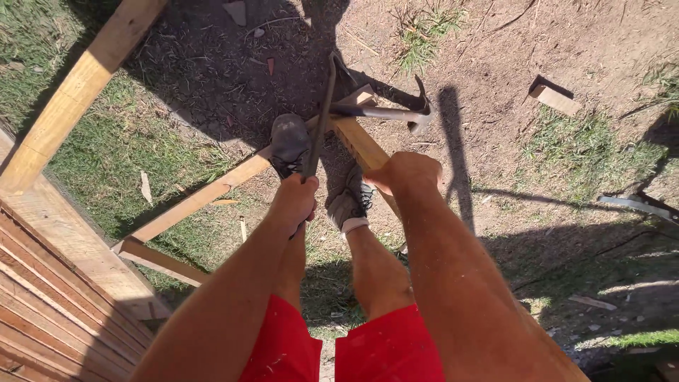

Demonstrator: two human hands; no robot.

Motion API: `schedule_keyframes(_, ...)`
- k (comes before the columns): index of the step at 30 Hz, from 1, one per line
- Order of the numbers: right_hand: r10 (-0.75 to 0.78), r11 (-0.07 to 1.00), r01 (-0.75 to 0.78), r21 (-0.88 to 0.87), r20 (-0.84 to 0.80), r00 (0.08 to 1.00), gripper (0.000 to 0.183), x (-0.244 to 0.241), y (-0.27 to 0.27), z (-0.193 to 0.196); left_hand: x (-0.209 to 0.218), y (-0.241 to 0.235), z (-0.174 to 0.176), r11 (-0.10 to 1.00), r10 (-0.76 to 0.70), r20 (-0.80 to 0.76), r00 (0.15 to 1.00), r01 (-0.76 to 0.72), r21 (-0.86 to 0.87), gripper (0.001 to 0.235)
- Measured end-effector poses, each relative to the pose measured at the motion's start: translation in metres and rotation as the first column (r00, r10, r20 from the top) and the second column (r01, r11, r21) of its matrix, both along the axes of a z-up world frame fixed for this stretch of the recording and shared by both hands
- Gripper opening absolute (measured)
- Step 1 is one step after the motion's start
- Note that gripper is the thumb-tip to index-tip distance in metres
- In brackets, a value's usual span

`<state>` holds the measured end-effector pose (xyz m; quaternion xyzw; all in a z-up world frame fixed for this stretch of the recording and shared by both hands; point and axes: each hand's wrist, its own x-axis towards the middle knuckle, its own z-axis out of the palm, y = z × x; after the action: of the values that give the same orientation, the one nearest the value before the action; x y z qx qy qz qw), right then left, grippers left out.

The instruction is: Disassemble wooden frames using a pry bar and hammer

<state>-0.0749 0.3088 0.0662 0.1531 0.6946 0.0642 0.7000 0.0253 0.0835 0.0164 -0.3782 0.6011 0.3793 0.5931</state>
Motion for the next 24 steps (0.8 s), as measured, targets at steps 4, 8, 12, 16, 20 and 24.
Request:
schedule_keyframes(4,-0.089,0.996,0.091,-0.020,0.050,0.995,0.097,0.009,0.017,0.010,-0.002,-0.016,-0.007,0.999,0.049,0.001,0.999,-0.049,-0.005,0.048)
schedule_keyframes(8,-0.157,0.988,0.157,-0.006,0.048,0.986,0.097,0.034,0.054,0.010,-0.025,-0.049,0.003,0.965,-0.260,-0.057,0.964,0.261,0.004,0.061)
schedule_keyframes(12,-0.133,0.990,0.131,-0.044,-0.060,0.989,0.089,0.086,0.106,-0.024,-0.043,-0.083,0.025,0.878,-0.478,-0.078,0.875,0.477,-0.037,0.062)
schedule_keyframes(16,-0.098,0.989,0.085,-0.119,-0.113,0.989,0.082,0.072,0.111,-0.025,-0.025,-0.126,0.075,0.873,-0.477,-0.059,0.877,0.466,-0.141,0.058)
schedule_keyframes(20,-0.063,0.988,0.053,-0.144,-0.063,0.996,0.070,0.091,0.123,-0.024,0.025,-0.134,0.182,0.982,0.011,0.080,0.997,0.004,-0.188,0.040)
schedule_keyframes(24,-0.060,0.984,0.046,-0.170,-0.078,0.995,0.069,0.067,0.126,-0.041,0.052,-0.102,0.229,0.838,0.528,0.177,0.831,-0.475,-0.270,0.040)
